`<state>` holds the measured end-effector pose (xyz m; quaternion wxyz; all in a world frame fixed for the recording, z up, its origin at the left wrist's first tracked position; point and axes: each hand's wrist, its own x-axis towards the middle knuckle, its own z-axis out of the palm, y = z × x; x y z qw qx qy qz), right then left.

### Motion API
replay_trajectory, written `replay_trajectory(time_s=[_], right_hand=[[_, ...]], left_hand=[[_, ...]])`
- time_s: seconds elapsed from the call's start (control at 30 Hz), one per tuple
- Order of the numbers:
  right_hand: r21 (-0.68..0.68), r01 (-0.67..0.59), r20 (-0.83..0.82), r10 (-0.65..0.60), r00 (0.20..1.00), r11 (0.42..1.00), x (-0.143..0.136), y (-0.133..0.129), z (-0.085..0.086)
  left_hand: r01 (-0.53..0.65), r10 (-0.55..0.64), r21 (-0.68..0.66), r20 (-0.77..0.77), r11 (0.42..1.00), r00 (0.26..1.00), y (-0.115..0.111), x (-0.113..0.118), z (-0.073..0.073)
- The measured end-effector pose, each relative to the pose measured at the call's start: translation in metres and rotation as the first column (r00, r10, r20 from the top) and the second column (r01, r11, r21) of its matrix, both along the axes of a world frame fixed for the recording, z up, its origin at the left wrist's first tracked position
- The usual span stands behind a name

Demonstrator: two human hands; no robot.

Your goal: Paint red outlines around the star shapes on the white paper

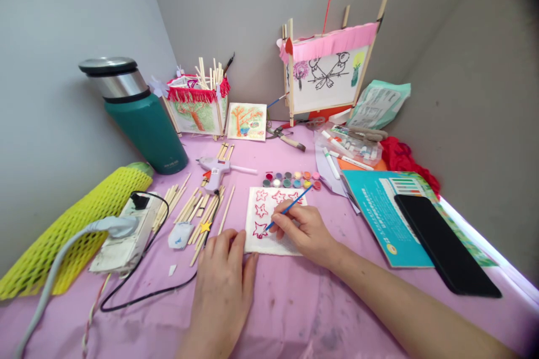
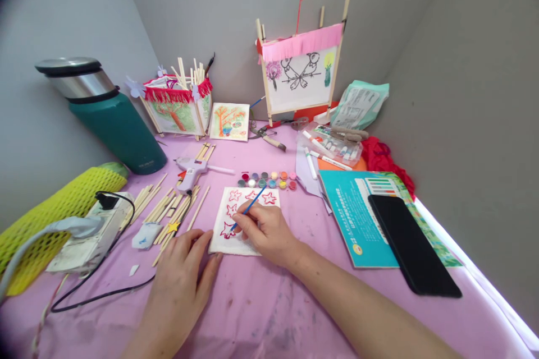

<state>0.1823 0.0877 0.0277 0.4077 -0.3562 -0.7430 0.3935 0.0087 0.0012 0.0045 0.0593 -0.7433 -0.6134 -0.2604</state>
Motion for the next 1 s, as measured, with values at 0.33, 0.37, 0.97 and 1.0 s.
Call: replay_trajectory(time_s=[0.33, 0.37, 0.97, 1.0], right_hand=[[0.013, 0.041, 0.014, -0.042, 0.999, 0.999, -0.0001, 0.0008, -0.0032], [0.020, 0.043, 0.017, -0.044, 0.999, 0.999, -0.0001, 0.0011, -0.0032], [0.069, -0.038, 0.015, 0.037, 0.999, 0.997, -0.0007, 0.0011, 0.0032], [0.072, -0.047, 0.016, 0.046, 0.999, 0.996, -0.0007, 0.0012, 0.0031]], left_hand=[[-0.009, 0.009, -0.007, 0.003, 1.000, 1.000, 0.0003, 0.0002, -0.0008], [-0.009, 0.009, -0.007, 0.003, 1.000, 1.000, 0.0005, 0.0003, -0.0008], [-0.013, 0.013, -0.010, 0.014, 1.000, 1.000, -0.0002, -0.0004, -0.0012], [-0.012, 0.012, -0.012, 0.013, 1.000, 1.000, 0.0002, -0.0003, -0.0012]])
